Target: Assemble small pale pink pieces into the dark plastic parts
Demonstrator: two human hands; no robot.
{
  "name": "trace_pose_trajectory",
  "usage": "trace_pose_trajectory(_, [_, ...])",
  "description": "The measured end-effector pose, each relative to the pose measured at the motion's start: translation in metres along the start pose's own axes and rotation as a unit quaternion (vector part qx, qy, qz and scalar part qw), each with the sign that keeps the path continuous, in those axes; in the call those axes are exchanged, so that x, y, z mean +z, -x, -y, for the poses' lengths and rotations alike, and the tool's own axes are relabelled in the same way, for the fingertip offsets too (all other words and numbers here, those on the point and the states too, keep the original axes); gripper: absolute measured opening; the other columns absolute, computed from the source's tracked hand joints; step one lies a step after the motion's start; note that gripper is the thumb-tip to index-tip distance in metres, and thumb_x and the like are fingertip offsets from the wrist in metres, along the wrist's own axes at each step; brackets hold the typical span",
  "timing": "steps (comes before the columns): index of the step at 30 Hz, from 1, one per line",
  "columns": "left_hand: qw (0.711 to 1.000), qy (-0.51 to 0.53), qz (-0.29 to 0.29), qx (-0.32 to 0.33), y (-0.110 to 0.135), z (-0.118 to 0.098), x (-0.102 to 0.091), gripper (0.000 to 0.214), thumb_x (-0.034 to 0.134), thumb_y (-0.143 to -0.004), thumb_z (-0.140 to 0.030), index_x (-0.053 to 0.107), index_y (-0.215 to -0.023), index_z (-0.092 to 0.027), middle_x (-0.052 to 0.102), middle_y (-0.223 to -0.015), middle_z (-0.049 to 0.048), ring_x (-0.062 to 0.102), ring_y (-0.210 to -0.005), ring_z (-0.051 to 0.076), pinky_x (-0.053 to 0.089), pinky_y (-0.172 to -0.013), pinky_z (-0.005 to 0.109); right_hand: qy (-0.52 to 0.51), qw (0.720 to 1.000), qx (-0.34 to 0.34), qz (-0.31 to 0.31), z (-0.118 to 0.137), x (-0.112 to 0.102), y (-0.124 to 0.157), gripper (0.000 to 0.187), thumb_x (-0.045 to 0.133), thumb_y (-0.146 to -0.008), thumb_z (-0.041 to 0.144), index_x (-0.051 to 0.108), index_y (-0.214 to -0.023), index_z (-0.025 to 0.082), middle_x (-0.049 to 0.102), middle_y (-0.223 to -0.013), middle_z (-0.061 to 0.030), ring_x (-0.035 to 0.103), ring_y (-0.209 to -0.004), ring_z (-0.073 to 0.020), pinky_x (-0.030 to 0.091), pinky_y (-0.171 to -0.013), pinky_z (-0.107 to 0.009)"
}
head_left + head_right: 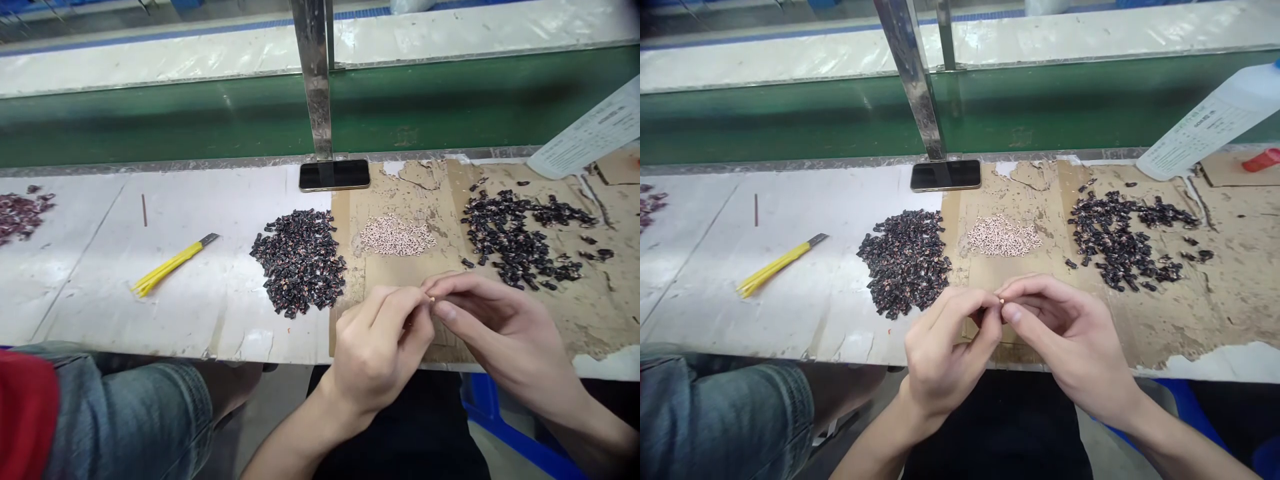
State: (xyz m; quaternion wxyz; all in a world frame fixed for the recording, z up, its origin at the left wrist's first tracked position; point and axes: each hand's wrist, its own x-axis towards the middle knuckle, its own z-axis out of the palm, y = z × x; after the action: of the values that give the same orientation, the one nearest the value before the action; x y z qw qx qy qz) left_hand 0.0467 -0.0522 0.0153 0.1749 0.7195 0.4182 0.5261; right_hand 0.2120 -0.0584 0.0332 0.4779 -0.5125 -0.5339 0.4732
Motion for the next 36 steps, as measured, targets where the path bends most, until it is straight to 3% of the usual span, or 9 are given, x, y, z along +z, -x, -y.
trace_pose_trajectory(3, [1.0,0.006,-0.007,0.011,0.0,0.0,0.0,0.013,0.067,-0.094,-0.003,0.069,-0.096,-0.015,0.08,-0.086,0.0039,0.075,-0.075,0.012,0.063,-0.072,0.022,0.001,1.0,-0.026,-0.002,-0.002,0.001,0.003,0.007,0.08,-0.092,0.024,0.082,-0.095,0.03,0.081,-0.097,0.0001,0.08,-0.086,-0.0131,0.067,-0.079,-0.016])
trace_pose_trajectory(9, [0.999,-0.002,0.036,0.005,-0.001,0.001,-0.005,0.011,0.066,-0.096,-0.005,0.069,-0.093,-0.016,0.078,-0.083,0.0027,0.073,-0.072,0.012,0.062,-0.071,0.022,0.033,0.996,-0.082,-0.006,0.0,0.003,0.002,0.015,0.076,-0.091,0.013,0.079,-0.094,0.028,0.079,-0.095,0.002,0.078,-0.089,-0.0098,0.063,-0.085,-0.012])
trace_pose_trajectory(15, [0.994,0.049,0.093,-0.014,0.005,0.006,-0.008,0.009,0.063,-0.1,-0.009,0.069,-0.098,-0.016,0.077,-0.088,0.0046,0.073,-0.075,0.013,0.063,-0.074,0.023,0.107,0.989,-0.094,0.04,-0.002,-0.005,0.005,0.012,0.073,-0.094,0.014,0.074,-0.092,0.025,0.078,-0.096,0.0005,0.077,-0.09,-0.0107,0.063,-0.082,-0.013])
trace_pose_trajectory(19, [0.985,0.105,0.113,-0.076,0.013,0.013,-0.011,0.011,0.067,-0.099,-0.008,0.074,-0.102,-0.016,0.081,-0.094,0.0065,0.077,-0.083,0.016,0.065,-0.081,0.026,0.144,0.985,-0.087,0.034,-0.014,-0.019,0.011,0.011,0.07,-0.096,0.015,0.071,-0.095,0.025,0.076,-0.098,0.0,0.075,-0.091,-0.0122,0.063,-0.081,-0.018])
trace_pose_trajectory(23, [0.97,0.133,0.044,-0.198,0.021,0.021,-0.019,0.013,0.076,-0.094,-0.008,0.079,-0.101,-0.019,0.085,-0.099,0.0016,0.079,-0.085,0.013,0.064,-0.085,0.021,0.287,0.949,-0.13,-0.016,-0.029,-0.035,0.015,0.014,0.072,-0.093,0.011,0.072,-0.095,0.024,0.074,-0.106,-0.0036,0.072,-0.105,-0.0188,0.058,-0.096,-0.032])
trace_pose_trajectory(26, [0.955,0.138,0.031,-0.26,0.025,0.024,-0.025,0.018,0.075,-0.094,-0.008,0.081,-0.106,-0.021,0.085,-0.102,-0.0006,0.079,-0.088,0.011,0.064,-0.086,0.019,0.377,0.91,-0.174,-0.002,-0.037,-0.036,0.016,0.016,0.073,-0.09,0.009,0.071,-0.098,0.023,0.073,-0.112,-0.0067,0.072,-0.106,-0.0213,0.056,-0.098,-0.037])
trace_pose_trajectory(30, [0.946,0.152,0.031,-0.285,0.028,0.024,-0.026,0.024,0.07,-0.097,-0.007,0.081,-0.111,-0.023,0.084,-0.107,-0.002,0.079,-0.094,0.011,0.063,-0.092,0.018,0.423,0.879,-0.221,0.012,-0.04,-0.026,0.013,0.016,0.074,-0.09,0.007,0.07,-0.1,0.019,0.073,-0.114,-0.0105,0.072,-0.102,-0.0206,0.058,-0.094,-0.035])
trace_pose_trajectory(36, [0.933,0.175,0.0,-0.315,0.028,0.022,-0.025,0.024,0.07,-0.097,-0.008,0.078,-0.114,-0.023,0.083,-0.11,-0.001,0.08,-0.096,0.011,0.064,-0.092,0.017,0.447,0.857,-0.255,0.02,-0.038,-0.021,0.008,0.015,0.075,-0.088,0.005,0.07,-0.098,0.016,0.074,-0.111,-0.0141,0.073,-0.098,-0.022,0.058,-0.088,-0.036])
